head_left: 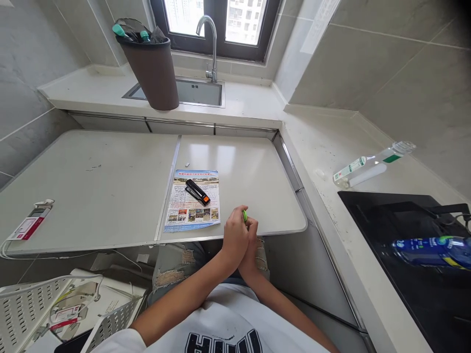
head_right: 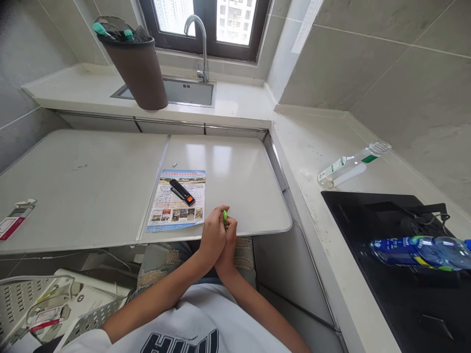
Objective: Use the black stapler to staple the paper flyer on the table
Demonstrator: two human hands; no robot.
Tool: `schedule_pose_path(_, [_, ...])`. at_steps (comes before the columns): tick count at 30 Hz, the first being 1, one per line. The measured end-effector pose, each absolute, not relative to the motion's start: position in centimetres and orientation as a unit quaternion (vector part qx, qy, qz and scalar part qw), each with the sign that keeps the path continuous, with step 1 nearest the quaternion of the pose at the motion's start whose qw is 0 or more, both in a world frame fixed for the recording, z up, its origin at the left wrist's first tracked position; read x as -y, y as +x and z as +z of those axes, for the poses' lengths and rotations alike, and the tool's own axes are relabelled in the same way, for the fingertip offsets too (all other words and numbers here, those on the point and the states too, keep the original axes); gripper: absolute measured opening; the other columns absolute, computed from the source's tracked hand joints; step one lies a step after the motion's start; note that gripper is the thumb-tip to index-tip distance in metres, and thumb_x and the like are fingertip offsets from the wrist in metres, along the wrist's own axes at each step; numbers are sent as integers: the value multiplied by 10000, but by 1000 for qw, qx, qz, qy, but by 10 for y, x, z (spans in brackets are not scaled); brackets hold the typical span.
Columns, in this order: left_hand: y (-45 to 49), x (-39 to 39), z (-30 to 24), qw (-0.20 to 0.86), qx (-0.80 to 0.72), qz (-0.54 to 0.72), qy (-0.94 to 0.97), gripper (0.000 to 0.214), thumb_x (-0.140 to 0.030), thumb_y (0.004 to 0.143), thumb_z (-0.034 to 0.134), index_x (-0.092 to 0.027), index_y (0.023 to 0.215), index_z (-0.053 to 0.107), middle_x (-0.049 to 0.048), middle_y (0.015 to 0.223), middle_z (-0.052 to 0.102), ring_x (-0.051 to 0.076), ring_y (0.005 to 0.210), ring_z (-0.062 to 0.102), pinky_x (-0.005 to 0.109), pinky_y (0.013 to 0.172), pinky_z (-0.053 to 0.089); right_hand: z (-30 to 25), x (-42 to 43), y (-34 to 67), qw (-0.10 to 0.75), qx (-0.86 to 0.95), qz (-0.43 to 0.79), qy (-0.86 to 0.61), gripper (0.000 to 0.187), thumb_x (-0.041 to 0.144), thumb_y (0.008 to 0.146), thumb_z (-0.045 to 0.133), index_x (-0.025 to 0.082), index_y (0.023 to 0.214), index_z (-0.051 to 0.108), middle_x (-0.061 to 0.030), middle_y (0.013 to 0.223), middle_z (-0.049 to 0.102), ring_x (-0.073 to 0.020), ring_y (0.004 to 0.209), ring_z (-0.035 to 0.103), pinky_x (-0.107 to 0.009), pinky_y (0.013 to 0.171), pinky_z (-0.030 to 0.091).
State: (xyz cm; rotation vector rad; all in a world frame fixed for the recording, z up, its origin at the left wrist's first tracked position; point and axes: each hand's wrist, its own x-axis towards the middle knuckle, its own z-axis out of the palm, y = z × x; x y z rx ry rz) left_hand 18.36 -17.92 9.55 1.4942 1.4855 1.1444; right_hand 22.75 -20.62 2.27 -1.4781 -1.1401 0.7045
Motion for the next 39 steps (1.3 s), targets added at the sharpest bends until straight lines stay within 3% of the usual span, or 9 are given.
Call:
schedule_pose_path(7, [179, 175, 83, 388, -575, 467, 548, 356, -133, 968, 422, -184, 1226, 662, 94, 1021, 704, 226, 909, 654, 343, 812, 501, 24, 205, 227, 540, 470, 327, -617, 186, 382, 944, 577, 228, 1028, 515, 9, 908, 589, -168, 764, 525, -299, 667, 430])
schedule_pose_path(13, [179, 178, 88, 448, -549, 532, 464, 303, -144, 925, 532, -220, 1161, 707, 108, 1110, 728, 270, 1102, 657, 389, 993, 482, 20, 207, 224, 535, 472, 330, -618, 154, 385, 954, 554, 237, 978, 520, 18, 865, 584, -168, 723, 511, -298, 628, 415])
schedule_pose_path(19, [167, 177, 73, 450, -530, 507, 509, 401, -93, 899, 499, -219, 1226, 694, 122, 1348, 677, 270, 1252, 620, 412, 1059, 474, 24, 207, 225, 521, 483, 325, -624, 126, 353, 938, 572, 242, 983, 534, 12, 863, 606, -182, 747, 523, -297, 639, 428])
schedule_pose_path(27, [162, 178, 63, 440, -500, 482, 568, 516, -55, 890, 468, -221, 1346, 645, 116, 1467, 608, 261, 1391, 537, 457, 1163, 407, 33, 208, 229, 521, 492, 310, -625, 134, 353, 941, 561, 237, 969, 500, 8, 870, 594, -181, 761, 525, -291, 661, 431])
schedule_pose_path(34, [159, 179, 81, 485, -479, 537, 497, 332, -237, 1002, 494, -244, 1255, 708, 87, 1347, 691, 246, 1291, 616, 412, 1127, 445, 32, 210, 232, 532, 490, 292, -626, 273, 355, 867, 668, 233, 1052, 508, 8, 909, 600, -167, 758, 528, -277, 665, 437])
schedule_pose_path(39, [158, 174, 91, 598, -411, 579, 372, 274, -371, 979, 605, -210, 1157, 735, 120, 1292, 711, 258, 1265, 641, 424, 1135, 457, 37, 207, 235, 558, 481, 290, -611, 363, 354, 853, 722, 226, 1117, 508, -22, 1001, 627, -174, 846, 589, -298, 749, 497])
